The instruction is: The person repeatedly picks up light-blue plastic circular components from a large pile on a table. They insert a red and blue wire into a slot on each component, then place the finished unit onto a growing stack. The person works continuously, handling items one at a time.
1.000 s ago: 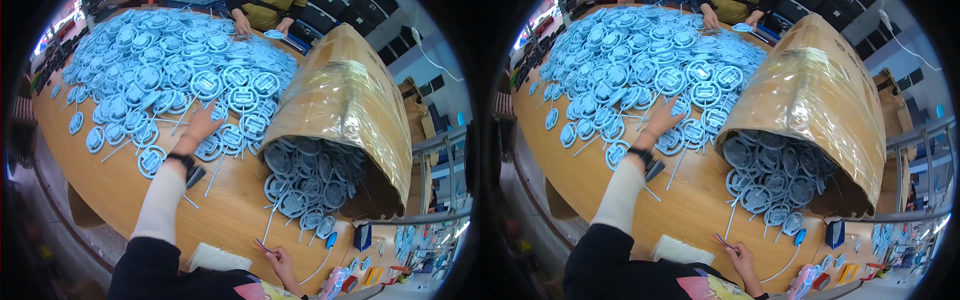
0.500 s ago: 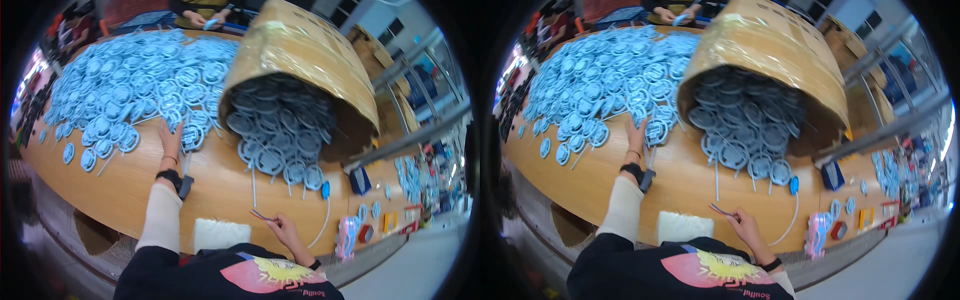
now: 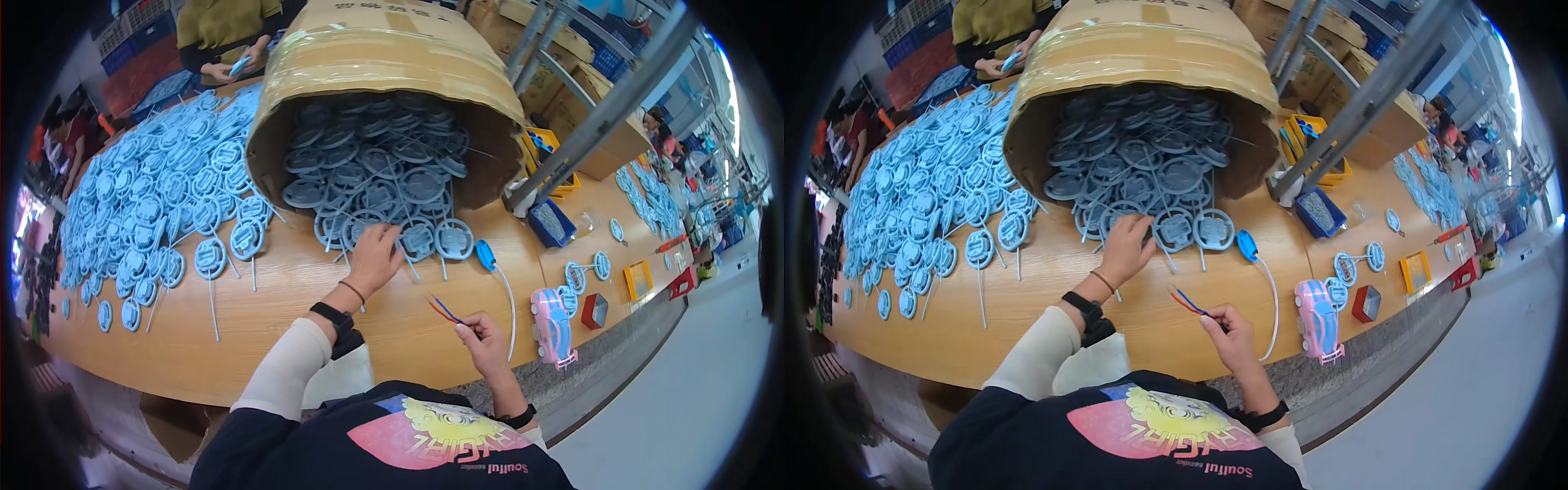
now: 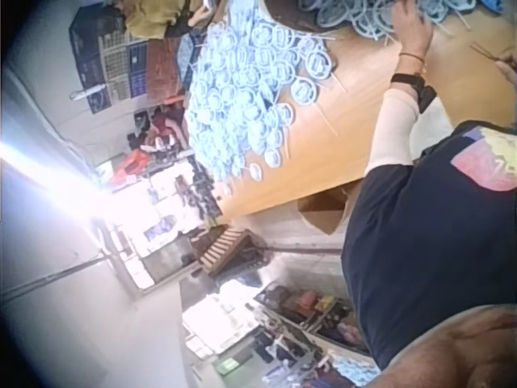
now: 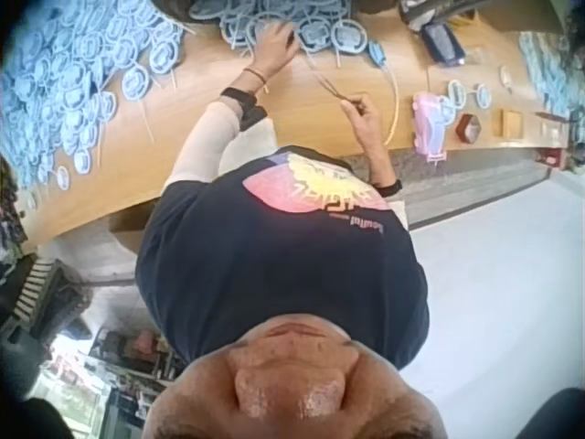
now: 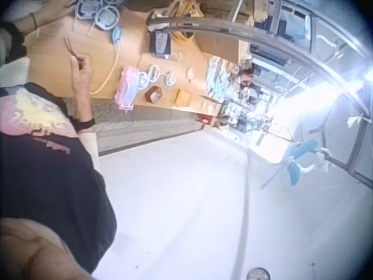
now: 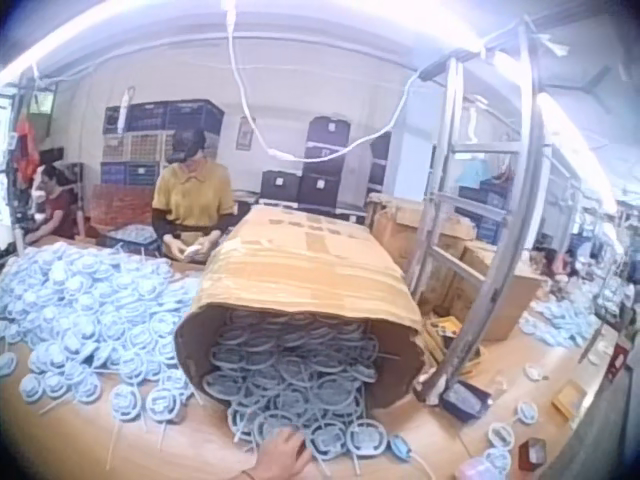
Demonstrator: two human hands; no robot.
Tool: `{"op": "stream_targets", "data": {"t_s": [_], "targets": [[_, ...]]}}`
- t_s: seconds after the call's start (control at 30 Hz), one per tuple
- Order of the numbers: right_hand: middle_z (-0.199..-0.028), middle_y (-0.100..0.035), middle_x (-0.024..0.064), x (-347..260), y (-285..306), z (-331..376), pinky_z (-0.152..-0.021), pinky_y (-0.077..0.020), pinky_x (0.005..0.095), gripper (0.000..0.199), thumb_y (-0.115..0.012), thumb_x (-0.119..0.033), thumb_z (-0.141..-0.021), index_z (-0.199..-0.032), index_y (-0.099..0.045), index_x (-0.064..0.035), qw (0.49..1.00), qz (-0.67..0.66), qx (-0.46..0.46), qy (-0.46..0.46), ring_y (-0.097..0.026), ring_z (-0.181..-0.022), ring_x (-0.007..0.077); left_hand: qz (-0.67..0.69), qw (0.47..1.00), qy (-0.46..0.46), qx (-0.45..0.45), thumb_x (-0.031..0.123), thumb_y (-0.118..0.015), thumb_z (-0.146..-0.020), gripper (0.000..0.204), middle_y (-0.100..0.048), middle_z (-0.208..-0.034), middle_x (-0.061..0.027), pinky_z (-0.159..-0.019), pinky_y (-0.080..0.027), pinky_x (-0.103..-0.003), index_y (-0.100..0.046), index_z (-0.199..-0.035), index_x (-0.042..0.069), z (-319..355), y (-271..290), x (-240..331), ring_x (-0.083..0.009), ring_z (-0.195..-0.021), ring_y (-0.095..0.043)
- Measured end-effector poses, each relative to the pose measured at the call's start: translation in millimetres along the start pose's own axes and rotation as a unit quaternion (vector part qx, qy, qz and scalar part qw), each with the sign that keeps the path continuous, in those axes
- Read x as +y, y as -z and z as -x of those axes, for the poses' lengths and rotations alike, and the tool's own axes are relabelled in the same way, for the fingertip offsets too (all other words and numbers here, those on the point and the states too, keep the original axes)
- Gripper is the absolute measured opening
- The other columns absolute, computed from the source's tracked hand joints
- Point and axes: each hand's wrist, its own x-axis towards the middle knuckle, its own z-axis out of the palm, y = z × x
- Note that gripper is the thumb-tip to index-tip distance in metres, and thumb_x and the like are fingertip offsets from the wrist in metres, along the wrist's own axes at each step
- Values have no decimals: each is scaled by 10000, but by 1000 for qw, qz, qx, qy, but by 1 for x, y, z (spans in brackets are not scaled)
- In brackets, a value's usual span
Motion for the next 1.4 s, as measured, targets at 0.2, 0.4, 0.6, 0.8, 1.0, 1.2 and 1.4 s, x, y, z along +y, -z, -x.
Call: {"op": "stream_targets", "data": {"t_s": [0.2,0.4,0.6,0.8,1.0,1.2,1.4], "targets": [[-669,-533,-19,-2,41,6,-527,-362,172,133,-624,-103,-815,-873,-537,-21,998,-61,16,7,-462,-585,29,-185,964,191,-29,327,-745,-559,924,-233,-1360,-215,-1008,-201,-534,-288,-1323,78,2,-40,-29,-430,-1250,-215],[-676,-538,-20,10,47,-14,-532,-364,178,135,-623,-121,-818,-857,-545,-18,998,-62,-28,10,-462,-592,26,-61,966,238,-83,322,-704,-565,801,-462,-1163,-208,-907,-318,-460,-378,-1254,78,4,-14,-24,-370,-1066,-438],[-673,-531,-17,10,27,-48,-526,-364,182,139,-617,-132,-822,-839,-535,-21,991,-64,-118,27,-460,-590,31,-152,978,132,-61,281,-671,-636,536,-439,-1174,-195,-909,-321,-444,-532,-1092,36,50,12,4,-356,-1067,-432],[-661,-525,-22,8,14,-64,-519,-365,180,131,-620,-119,-818,-850,-536,-24,987,-56,-146,45,-458,-575,34,-140,982,114,-56,273,-687,-644,562,-395,-1206,-208,-924,-332,-463,-502,-1113,24,43,-12,11,-387,-1129,-359],[-666,-533,-17,9,26,-56,-532,-374,184,133,-627,-121,-810,-825,-544,-17,988,-54,-140,38,-464,-583,39,-206,966,152,-38,368,-685,-651,668,-435,-1169,-251,-914,-374,-440,-452,-1138,-25,23,-37,-5,-391,-1078,-429],[-648,-546,5,13,28,-54,-527,-388,212,146,-625,-136,-808,-794,-556,-8,992,16,-113,54,-484,-582,59,-91,952,271,-112,315,-562,-706,434,-596,-911,-196,-746,-468,-447,-548,-984,-18,0,-25,-19,-398,-794,-577],[-608,-546,57,2,7,-51,-506,-396,273,171,-619,-177,-801,-797,-566,-14,969,188,-98,125,-514,-540,135,508,739,428,-115,142,-544,-860,173,-596,-876,-38,-688,-513,-279,-573,-963,6,51,45,22,-120,-785,-583]]}}
